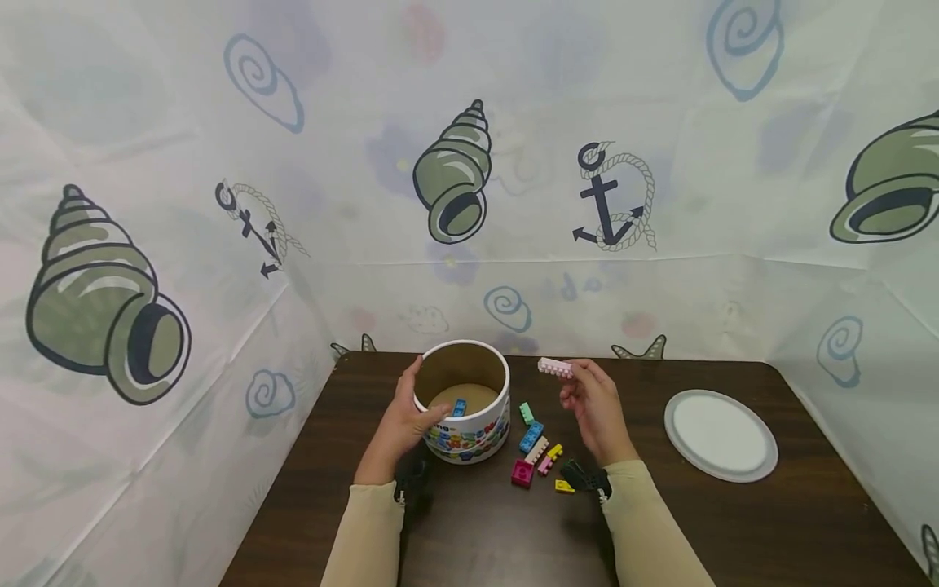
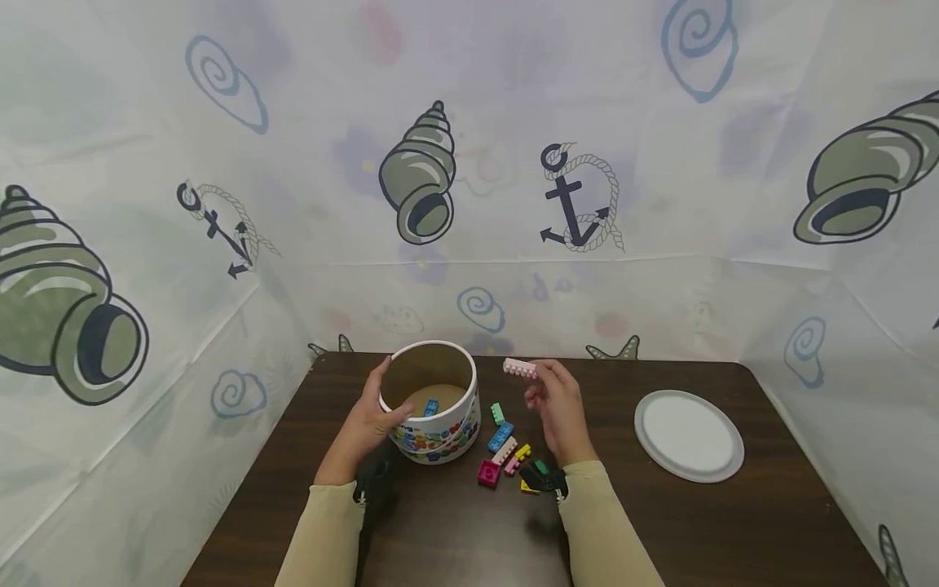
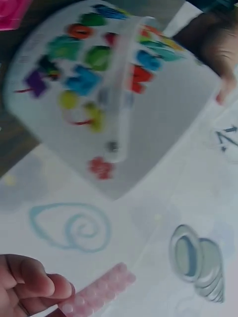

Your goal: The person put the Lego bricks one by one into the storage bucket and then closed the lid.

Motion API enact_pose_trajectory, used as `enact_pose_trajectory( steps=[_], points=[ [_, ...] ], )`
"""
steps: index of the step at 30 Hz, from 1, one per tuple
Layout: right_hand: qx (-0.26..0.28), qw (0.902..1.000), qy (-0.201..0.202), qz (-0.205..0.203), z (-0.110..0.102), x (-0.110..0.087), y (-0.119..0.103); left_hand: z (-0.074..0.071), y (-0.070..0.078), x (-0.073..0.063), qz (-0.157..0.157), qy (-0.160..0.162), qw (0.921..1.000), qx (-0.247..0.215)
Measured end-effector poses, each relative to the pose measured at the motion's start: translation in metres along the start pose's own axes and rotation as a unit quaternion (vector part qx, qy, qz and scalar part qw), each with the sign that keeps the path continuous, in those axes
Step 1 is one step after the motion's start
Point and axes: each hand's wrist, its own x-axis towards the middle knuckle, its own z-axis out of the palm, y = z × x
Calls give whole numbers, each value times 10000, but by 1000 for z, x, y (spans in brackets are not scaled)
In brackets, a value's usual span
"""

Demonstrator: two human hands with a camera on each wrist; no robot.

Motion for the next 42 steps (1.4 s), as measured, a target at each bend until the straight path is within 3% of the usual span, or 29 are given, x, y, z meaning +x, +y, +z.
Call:
enact_pose_trajectory(
  steps=[11,17,21,27,32,42],
  points=[
    [728,9934,-835,-303,66,25,0,1,1,0,99,-40,9999,14],
    [925,9897,-1006,-420,105,42,-8,3,0,1,135,-46,9999,19],
    [954,9891,-1089,-276,124,56,-6,4,1,0,118,-18,9999,39],
    [447,9937,-1001,220,137,66,8,4,1,1,161,-93,9998,64],
    [-199,9944,-1034,13,141,65,15,1,0,1,235,-65,9997,52],
    [-727,9919,-1032,-149,144,66,20,-1,-1,1,129,-64,9999,-58]
  ],
)
